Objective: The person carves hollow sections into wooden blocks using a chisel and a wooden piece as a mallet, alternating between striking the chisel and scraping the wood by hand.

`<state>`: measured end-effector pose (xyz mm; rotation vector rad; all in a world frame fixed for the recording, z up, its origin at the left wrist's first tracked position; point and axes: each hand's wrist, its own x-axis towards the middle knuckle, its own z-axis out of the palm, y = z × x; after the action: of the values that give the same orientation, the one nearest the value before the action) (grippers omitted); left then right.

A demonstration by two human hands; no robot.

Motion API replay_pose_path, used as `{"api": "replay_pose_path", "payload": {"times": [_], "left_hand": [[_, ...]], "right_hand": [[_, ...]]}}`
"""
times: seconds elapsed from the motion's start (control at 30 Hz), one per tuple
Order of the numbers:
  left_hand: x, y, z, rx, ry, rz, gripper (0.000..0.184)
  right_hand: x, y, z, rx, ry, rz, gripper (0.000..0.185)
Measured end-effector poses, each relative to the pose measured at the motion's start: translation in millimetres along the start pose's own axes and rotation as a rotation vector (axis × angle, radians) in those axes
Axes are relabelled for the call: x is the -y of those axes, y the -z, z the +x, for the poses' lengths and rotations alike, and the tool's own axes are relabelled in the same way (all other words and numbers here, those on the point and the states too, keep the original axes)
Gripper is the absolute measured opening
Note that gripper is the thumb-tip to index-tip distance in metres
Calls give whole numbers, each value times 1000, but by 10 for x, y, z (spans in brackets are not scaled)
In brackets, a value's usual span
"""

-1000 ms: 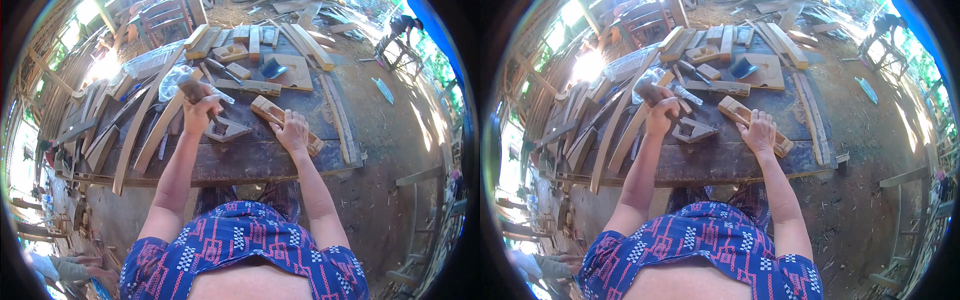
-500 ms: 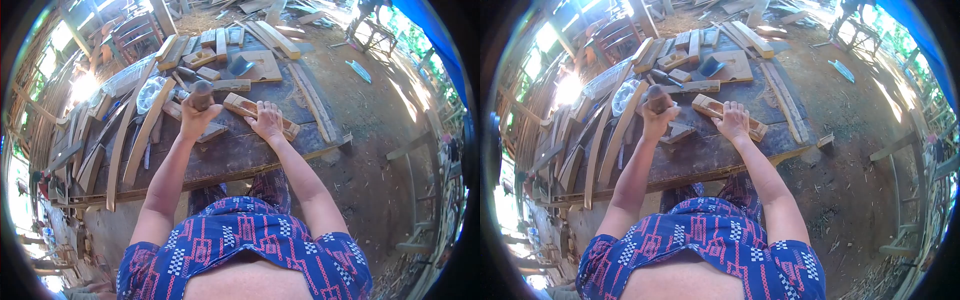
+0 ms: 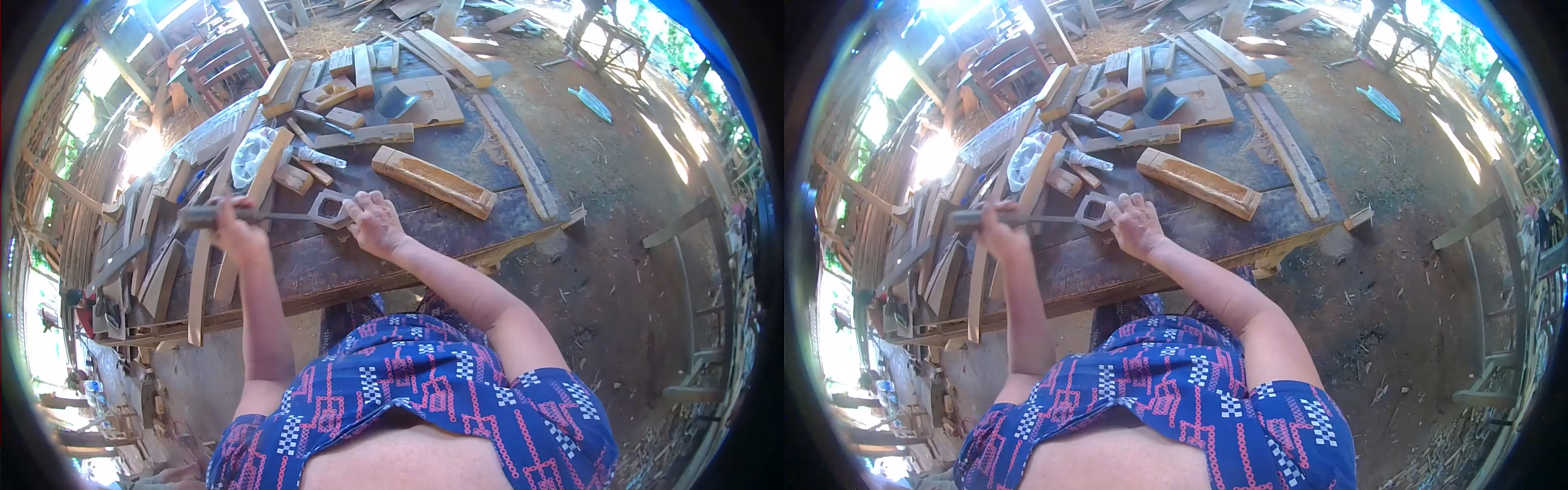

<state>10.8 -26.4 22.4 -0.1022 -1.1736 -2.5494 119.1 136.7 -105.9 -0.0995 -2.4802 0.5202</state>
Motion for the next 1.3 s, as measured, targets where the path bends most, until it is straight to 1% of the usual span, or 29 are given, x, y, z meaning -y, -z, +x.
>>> {"api": "replay_pose_path", "payload": {"times": [0.03,0.07,0.1,0.13,0.2,0.23,0.3,0.37,0.4,0.47,0.53,0.6,0.63,0.67,0.7,0.73,0.8,0.83,0.87,0.93,0.97,1.0,1.07,1.13,1.17,1.2,1.27,1.3], "left_hand": [[-157,65,48,1,9,5,13],[-323,149,103,98,-5,13,12],[-405,190,121,191,-27,19,11],[-446,216,115,179,-32,19,11],[-582,312,64,430,-62,660,9],[-596,315,-39,501,43,753,8],[-329,482,-36,655,-123,1005,17],[-184,503,-94,749,-6,1092,25],[-80,546,-86,736,-2,1102,25],[116,588,-67,762,170,1223,26],[196,515,-82,780,216,1226,26],[277,453,-101,800,264,1231,26],[322,428,-99,797,323,1220,26],[373,400,-81,793,379,1208,26],[455,394,-47,808,372,1243,27],[516,387,-24,803,372,1248,27],[596,346,-12,849,310,1335,29],[629,325,0,851,334,1406,31],[652,323,0,851,335,1410,31],[704,299,6,871,267,1464,31],[709,258,-4,875,266,1466,31],[718,213,-15,915,237,1506,32],[753,82,-64,957,209,1543,34],[819,-97,-102,1187,128,1571,37],[875,-162,-100,1264,76,1564,40],[920,-215,-97,1269,75,1560,40],[977,-344,-98,1509,-56,1525,42],[987,-415,-100,1557,-61,1548,46]], "right_hand": [[-43,3,30,45,-13,-14,41],[-70,8,31,94,-21,-29,33],[-60,67,45,33,-26,-81,31],[-50,105,67,40,-16,-79,31],[-48,110,74,94,-182,-66,27],[-77,79,60,11,-199,-49,25],[-69,126,59,26,-257,-31,29],[-104,88,24,1,-227,67,34],[-111,60,-1,-17,-203,91,36],[-115,75,-36,11,-225,133,36],[-64,113,-50,37,-247,174,36],[7,140,-115,120,-304,291,32],[64,125,-167,125,-301,295,32],[136,104,-218,165,-309,414,31],[180,82,-241,206,-317,535,31],[191,69,-245,209,-315,541,31],[168,71,-271,170,-342,732,33],[77,31,-268,127,-339,640,39],[13,33,-258,127,-341,644,39],[-106,45,-249,66,-384,611,43],[-125,72,-250,81,-361,632,47],[-114,74,-252,79,-364,633,47],[-71,93,-277,1,-348,606,55],[-63,125,-304,-23,-331,553,58],[-57,139,-311,-49,-312,500,62],[-51,143,-316,-52,-314,496,62],[-40,155,-303,-220,-278,280,67],[-43,170,-286,-225,-278,275,67]]}}
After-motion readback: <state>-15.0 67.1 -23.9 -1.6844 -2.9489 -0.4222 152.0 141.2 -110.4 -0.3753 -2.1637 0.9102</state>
